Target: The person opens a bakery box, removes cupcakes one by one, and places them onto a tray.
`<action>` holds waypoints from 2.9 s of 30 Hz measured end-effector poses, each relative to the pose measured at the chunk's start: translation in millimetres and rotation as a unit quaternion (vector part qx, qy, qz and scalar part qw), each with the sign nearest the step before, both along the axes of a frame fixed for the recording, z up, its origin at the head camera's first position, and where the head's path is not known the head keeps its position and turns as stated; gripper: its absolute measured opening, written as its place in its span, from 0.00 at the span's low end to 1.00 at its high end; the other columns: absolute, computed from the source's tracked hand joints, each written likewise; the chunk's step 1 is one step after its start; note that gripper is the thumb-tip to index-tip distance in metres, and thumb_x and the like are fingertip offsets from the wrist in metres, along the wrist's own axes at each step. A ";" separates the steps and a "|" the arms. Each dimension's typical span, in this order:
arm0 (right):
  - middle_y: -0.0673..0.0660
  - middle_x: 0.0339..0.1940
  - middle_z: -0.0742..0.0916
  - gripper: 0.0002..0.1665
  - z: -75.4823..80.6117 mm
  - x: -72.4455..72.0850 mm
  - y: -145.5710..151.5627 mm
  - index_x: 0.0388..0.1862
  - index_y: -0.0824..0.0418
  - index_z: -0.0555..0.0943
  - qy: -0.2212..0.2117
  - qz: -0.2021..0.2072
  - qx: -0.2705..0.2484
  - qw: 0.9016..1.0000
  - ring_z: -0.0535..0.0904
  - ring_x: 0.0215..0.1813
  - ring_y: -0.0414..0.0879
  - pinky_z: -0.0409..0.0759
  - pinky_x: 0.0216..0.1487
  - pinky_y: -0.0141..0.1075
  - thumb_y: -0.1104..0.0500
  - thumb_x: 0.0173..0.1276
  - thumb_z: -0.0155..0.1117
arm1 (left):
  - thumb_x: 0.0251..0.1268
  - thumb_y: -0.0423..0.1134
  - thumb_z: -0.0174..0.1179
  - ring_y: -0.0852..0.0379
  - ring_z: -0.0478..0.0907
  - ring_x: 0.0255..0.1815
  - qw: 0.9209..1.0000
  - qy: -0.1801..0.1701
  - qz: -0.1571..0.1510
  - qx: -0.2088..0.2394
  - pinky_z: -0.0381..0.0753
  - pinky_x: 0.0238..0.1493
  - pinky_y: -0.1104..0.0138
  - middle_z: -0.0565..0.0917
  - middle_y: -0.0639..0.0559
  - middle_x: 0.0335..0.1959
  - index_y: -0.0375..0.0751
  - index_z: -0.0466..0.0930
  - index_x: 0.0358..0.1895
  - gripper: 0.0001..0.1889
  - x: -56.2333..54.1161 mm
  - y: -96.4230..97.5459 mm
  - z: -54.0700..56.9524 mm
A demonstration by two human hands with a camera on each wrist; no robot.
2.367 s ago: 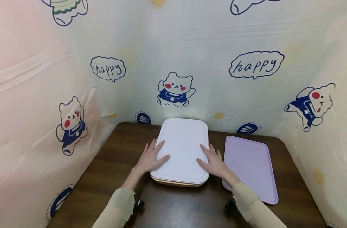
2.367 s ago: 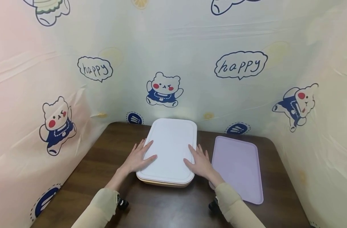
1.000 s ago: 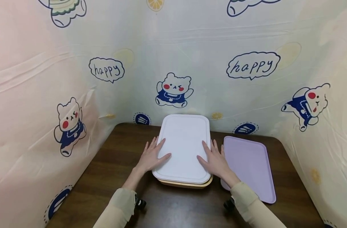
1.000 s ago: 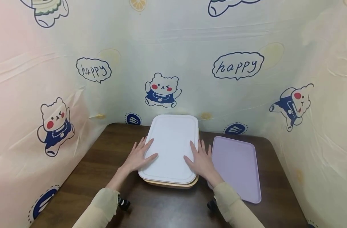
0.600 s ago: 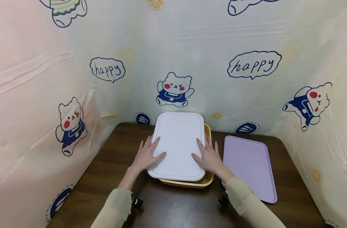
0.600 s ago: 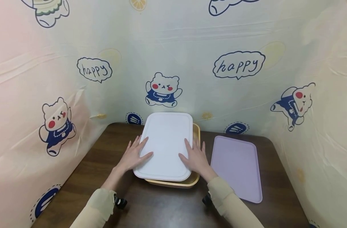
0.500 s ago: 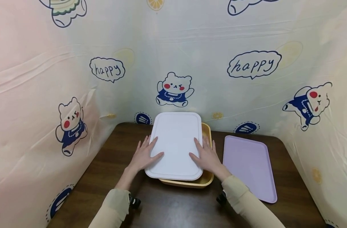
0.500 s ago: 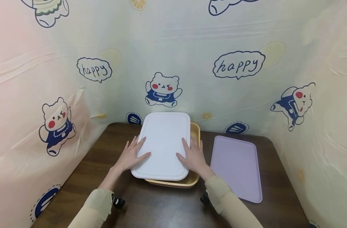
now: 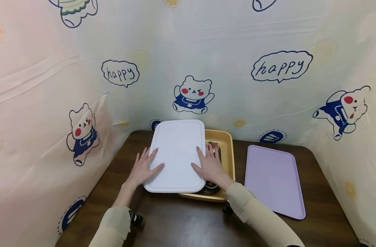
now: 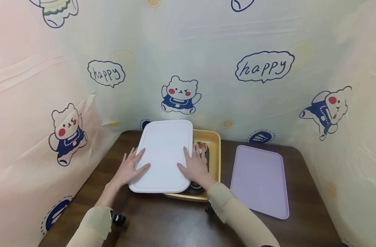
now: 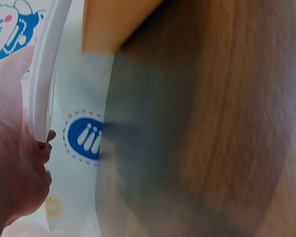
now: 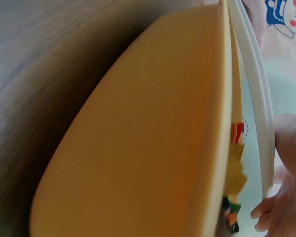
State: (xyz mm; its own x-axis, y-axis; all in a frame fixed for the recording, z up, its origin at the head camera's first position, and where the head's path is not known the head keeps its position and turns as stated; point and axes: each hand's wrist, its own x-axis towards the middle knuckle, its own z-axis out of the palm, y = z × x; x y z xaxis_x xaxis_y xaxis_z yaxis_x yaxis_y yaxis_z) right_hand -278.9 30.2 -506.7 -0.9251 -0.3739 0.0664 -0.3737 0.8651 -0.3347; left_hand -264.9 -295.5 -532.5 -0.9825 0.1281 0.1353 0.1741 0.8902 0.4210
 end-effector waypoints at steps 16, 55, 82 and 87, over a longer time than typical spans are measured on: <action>0.75 0.91 0.57 0.49 -0.7 1.3 -68.0 0.92 0.55 0.58 0.004 0.019 0.007 1.000 0.47 0.94 0.70 0.46 0.93 0.67 0.32 0.84 0.54 | 0.79 0.65 0.59 0.26 0.40 0.93 0.999 -0.018 0.029 0.037 0.34 0.89 0.27 0.51 0.27 0.90 0.44 0.57 0.90 0.46 17.0 -66.0 1.1; 0.57 0.84 0.79 0.55 -13.9 -3.5 -154.3 0.90 0.50 0.64 -0.023 0.032 0.246 0.969 0.51 0.95 0.61 0.40 0.93 0.64 0.18 0.78 0.49 | 0.84 0.61 0.55 0.24 0.38 0.92 0.991 -0.072 0.071 0.090 0.31 0.89 0.29 0.50 0.25 0.90 0.39 0.63 0.87 0.41 0.3 -119.2 -48.0; 0.57 0.83 0.79 0.40 -22.3 -6.6 -154.2 0.84 0.52 0.74 -0.031 0.032 0.174 0.984 0.59 0.93 0.58 0.40 0.93 0.66 0.35 0.82 0.61 | 0.80 0.63 0.59 0.24 0.41 0.92 0.995 -0.044 0.090 0.004 0.37 0.90 0.29 0.50 0.28 0.91 0.44 0.64 0.87 0.42 10.4 -110.2 -65.8; 0.63 0.91 0.66 0.44 -1.1 -12.1 -135.6 0.90 0.51 0.64 -0.011 -0.008 0.077 0.997 0.52 0.94 0.62 0.42 0.94 0.64 0.37 0.83 0.61 | 0.80 0.63 0.58 0.25 0.40 0.93 0.995 -0.051 0.087 0.006 0.36 0.89 0.28 0.49 0.29 0.92 0.45 0.64 0.87 0.42 5.1 -101.6 -69.6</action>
